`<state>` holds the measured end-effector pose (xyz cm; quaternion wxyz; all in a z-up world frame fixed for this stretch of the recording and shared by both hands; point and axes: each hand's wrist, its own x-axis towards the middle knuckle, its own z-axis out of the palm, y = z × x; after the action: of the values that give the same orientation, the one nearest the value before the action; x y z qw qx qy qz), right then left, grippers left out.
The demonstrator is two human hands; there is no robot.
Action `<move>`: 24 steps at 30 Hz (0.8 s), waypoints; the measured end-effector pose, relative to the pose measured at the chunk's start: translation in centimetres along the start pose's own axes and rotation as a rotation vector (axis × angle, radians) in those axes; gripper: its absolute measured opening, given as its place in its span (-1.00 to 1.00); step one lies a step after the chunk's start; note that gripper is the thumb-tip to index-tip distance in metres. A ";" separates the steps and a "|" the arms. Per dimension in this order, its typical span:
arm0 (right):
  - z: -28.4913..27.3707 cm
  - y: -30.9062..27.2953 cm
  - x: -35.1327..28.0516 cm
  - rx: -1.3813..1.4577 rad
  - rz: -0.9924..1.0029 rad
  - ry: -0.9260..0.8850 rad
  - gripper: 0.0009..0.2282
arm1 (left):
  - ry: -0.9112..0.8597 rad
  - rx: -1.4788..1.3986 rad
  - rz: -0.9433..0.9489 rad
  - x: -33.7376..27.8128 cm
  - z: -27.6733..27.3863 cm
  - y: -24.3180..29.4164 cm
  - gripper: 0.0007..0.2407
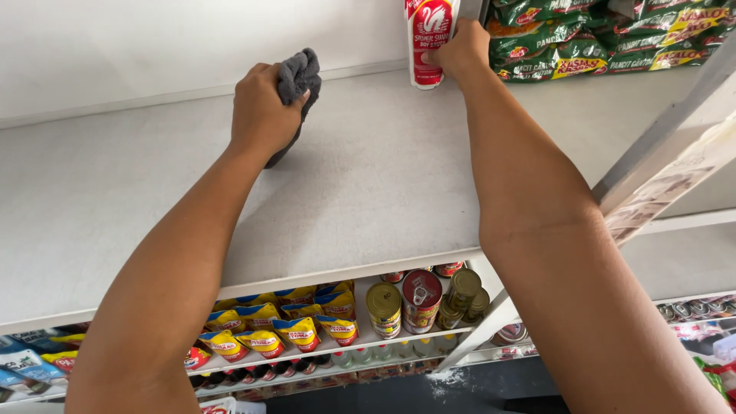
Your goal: Cleaning and restocking various food pouches and packets on grocery store shelves.
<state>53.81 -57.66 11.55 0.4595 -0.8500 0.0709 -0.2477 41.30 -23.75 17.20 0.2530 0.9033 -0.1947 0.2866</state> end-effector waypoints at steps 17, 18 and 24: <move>-0.2 -1.5 1.6 -0.209 0.348 -0.085 0.13 | 0.004 -0.012 0.008 -0.1 -1.3 1.6 -0.78; -0.6 -2.9 0.6 -0.268 0.319 -0.063 0.18 | 0.025 -0.014 0.038 -0.3 -1.5 1.4 -0.78; -0.4 -12.2 -4.0 -0.761 -0.122 -0.286 -0.18 | 0.235 0.085 0.300 -0.3 -4.5 0.9 -0.74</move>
<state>48.89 -49.60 20.28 0.1020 -0.9878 0.0423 -0.1101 38.72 -21.82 20.55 0.1902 0.8343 -0.2841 0.4324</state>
